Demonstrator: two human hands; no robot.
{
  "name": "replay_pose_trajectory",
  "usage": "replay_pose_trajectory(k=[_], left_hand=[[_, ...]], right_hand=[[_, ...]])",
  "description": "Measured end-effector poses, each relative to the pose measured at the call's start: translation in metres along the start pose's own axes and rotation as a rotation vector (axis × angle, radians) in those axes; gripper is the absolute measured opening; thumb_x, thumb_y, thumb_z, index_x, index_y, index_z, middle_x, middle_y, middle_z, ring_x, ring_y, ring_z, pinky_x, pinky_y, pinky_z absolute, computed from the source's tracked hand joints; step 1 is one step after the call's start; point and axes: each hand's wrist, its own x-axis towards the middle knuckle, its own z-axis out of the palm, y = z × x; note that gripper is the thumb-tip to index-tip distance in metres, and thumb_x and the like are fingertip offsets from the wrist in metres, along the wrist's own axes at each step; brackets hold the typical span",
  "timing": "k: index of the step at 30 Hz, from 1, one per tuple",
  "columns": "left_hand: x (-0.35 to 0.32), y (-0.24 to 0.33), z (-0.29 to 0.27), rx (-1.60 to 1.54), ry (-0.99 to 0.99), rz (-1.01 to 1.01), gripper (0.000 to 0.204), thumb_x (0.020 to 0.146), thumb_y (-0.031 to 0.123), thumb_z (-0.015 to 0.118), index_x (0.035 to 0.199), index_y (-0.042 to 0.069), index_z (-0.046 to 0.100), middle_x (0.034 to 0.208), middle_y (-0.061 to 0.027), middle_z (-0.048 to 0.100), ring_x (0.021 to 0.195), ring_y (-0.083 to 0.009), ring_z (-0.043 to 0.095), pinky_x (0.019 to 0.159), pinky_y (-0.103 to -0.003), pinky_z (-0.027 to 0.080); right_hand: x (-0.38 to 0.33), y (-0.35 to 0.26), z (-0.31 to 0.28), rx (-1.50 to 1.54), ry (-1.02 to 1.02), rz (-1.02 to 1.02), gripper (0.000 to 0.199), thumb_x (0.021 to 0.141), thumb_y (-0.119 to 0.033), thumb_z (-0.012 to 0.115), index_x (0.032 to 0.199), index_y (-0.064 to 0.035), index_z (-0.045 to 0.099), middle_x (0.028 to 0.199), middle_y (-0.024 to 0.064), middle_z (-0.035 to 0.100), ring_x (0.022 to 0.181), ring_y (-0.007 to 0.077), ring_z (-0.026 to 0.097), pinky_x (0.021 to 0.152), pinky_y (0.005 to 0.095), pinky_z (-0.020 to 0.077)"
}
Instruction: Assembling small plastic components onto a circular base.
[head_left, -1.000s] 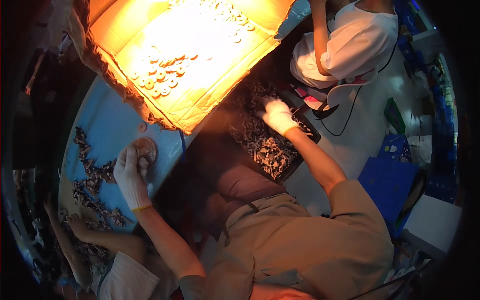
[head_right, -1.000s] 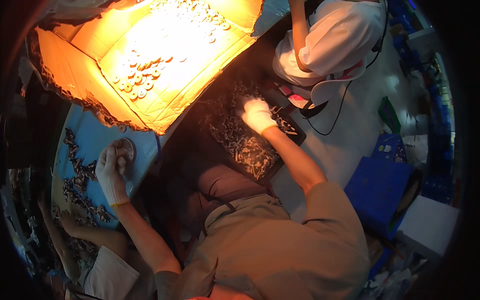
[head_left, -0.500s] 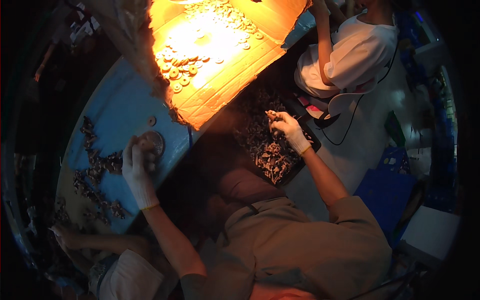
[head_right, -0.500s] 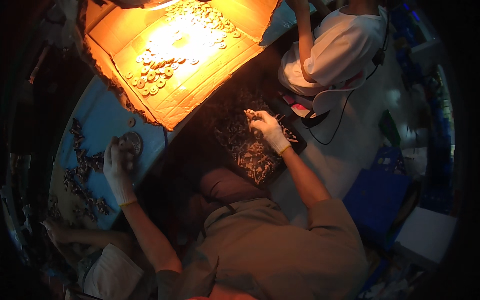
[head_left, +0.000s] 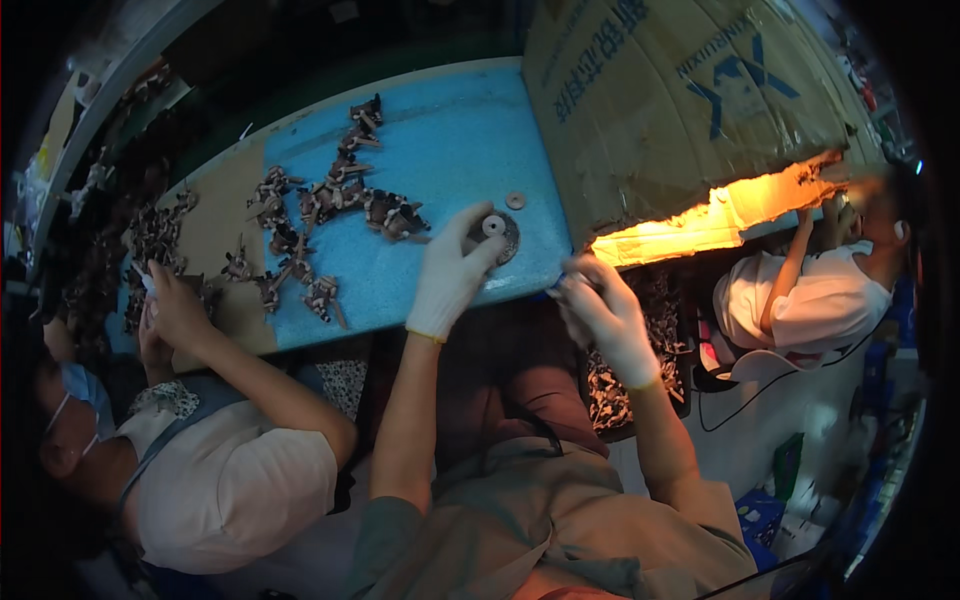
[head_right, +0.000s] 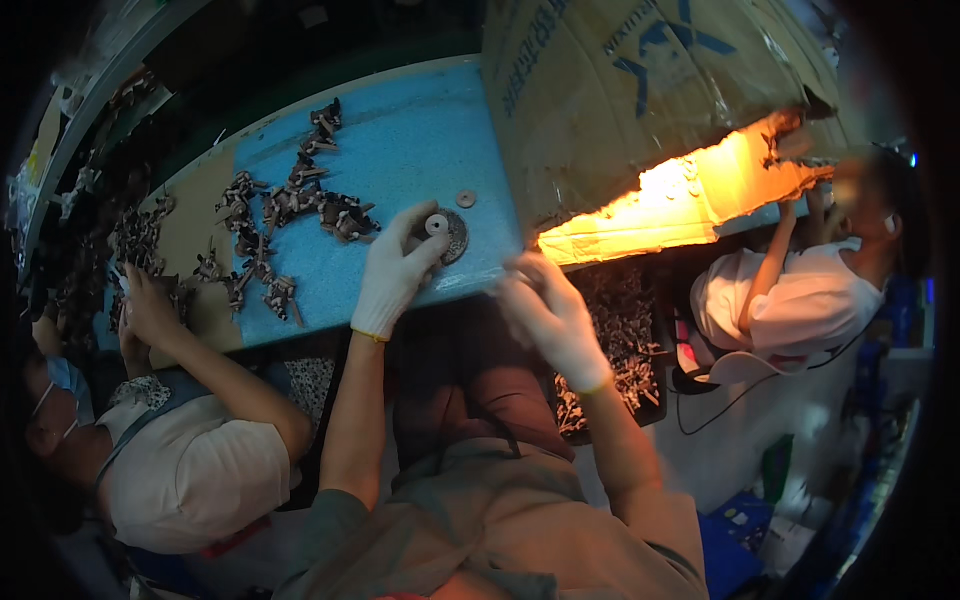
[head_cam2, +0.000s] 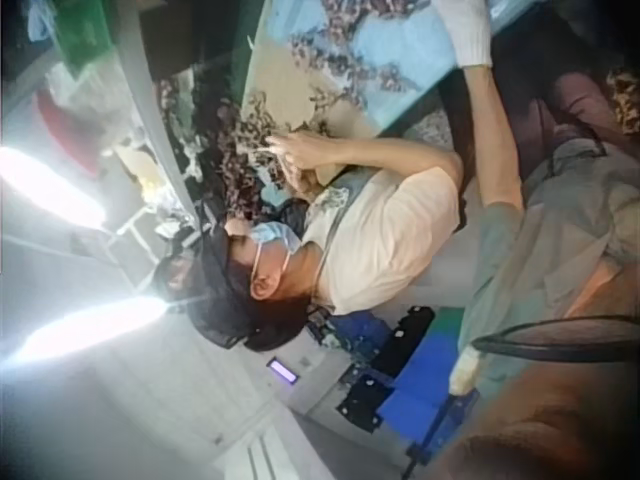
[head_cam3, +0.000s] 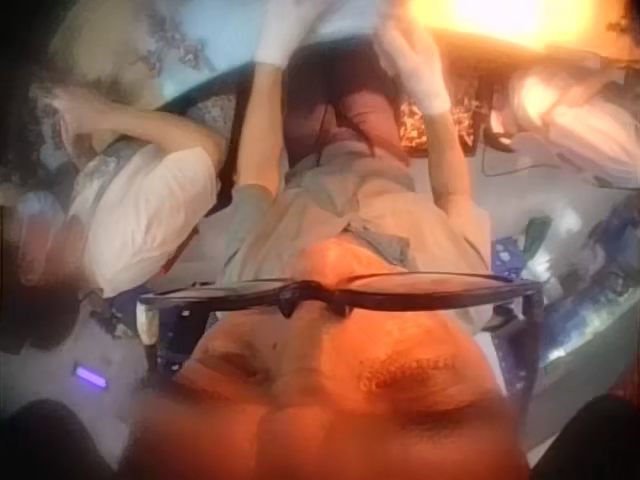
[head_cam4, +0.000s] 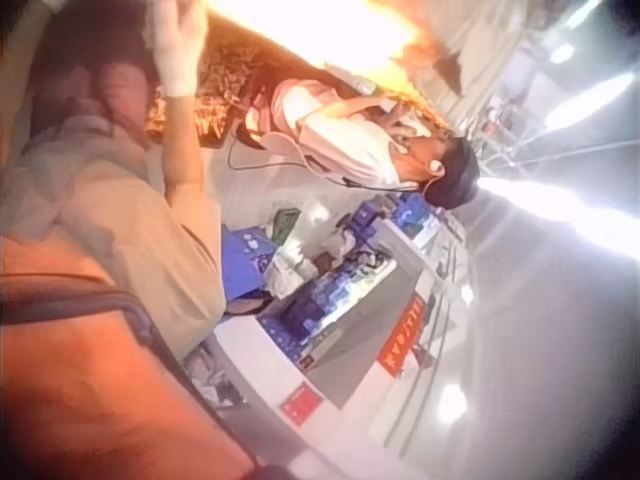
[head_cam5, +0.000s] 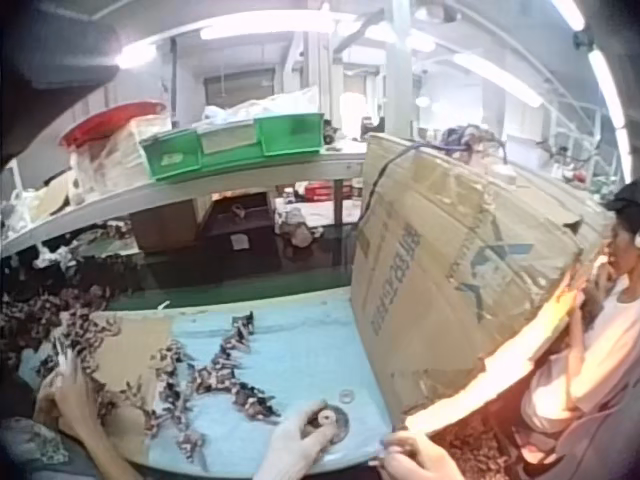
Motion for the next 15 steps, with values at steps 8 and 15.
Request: replay_pose_trajectory(k=[8,15], left_hand=[[0.005,-0.002,-0.007,0.069,-0.039,0.042,0.046,0.101,0.022,0.072,0.141,0.001,0.066,0.091,-0.0074,0.074,0.075,-0.0101,0.066,0.066,-0.026,0.053],[0.000,0.016,-0.010,-0.001,0.025,-0.031,0.045,0.102,0.026,0.068,0.137,-0.003,0.066,0.121,-0.0191,0.074,0.107,-0.0236,0.071,0.096,-0.036,0.055]], right_hand=[[0.106,-0.034,0.056,-1.072,0.066,-0.197,0.052,0.104,-0.043,0.059,0.138,-0.0037,0.057,0.109,0.0274,0.076,0.106,0.0467,0.073,0.095,0.0525,0.0569],[0.117,-0.064,0.074,-1.509,-0.162,-0.301,0.038,0.104,-0.034,0.060,0.123,-0.0003,0.061,0.096,0.0250,0.075,0.086,0.0475,0.074,0.077,0.0546,0.0608]])
